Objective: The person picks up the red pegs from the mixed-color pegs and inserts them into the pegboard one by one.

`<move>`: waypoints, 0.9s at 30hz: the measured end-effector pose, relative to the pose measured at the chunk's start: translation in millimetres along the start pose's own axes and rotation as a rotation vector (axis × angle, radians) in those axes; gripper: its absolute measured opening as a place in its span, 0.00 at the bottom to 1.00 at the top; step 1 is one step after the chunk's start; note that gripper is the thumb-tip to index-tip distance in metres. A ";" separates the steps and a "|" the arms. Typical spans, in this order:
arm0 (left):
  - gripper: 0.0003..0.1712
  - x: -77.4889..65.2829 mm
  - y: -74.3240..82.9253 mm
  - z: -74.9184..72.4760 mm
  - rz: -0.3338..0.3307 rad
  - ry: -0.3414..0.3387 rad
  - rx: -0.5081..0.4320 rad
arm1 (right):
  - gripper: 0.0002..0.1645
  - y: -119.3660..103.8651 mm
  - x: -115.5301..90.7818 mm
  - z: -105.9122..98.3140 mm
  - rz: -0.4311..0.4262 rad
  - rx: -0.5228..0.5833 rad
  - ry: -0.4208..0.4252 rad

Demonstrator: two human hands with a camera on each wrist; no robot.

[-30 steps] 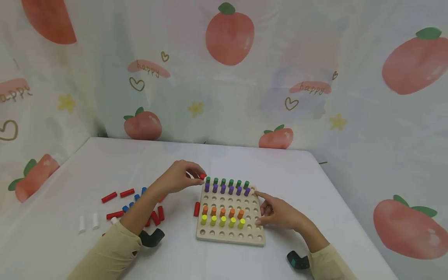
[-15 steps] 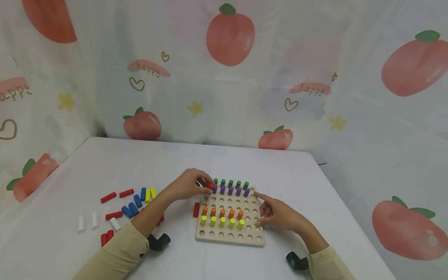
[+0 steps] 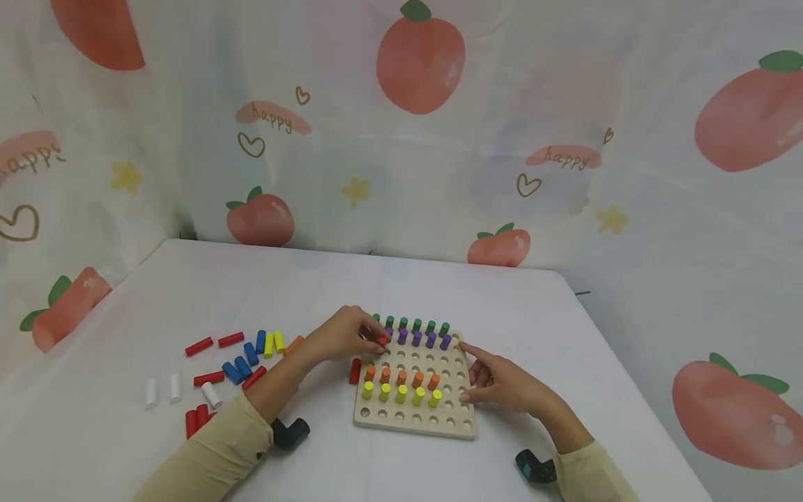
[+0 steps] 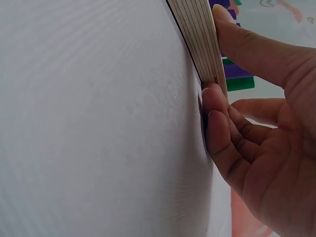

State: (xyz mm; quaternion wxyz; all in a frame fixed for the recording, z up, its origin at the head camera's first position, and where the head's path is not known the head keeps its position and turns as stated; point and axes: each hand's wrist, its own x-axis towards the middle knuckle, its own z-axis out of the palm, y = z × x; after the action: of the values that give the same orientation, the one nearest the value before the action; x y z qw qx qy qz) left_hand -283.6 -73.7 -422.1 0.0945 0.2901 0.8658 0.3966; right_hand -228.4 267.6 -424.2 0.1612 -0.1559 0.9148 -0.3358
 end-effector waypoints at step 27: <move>0.09 -2.3 4.0 -9.1 -0.033 0.002 0.124 | 0.57 0.1 0.1 0.9 -0.018 -0.022 -0.004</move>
State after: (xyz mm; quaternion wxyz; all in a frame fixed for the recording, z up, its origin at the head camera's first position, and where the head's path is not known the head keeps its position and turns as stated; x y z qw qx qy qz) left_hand -283.7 -78.8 -413.2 0.0821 0.2809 0.8934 0.3410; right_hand -228.1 267.1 -425.0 0.1581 -0.1668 0.9168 -0.3267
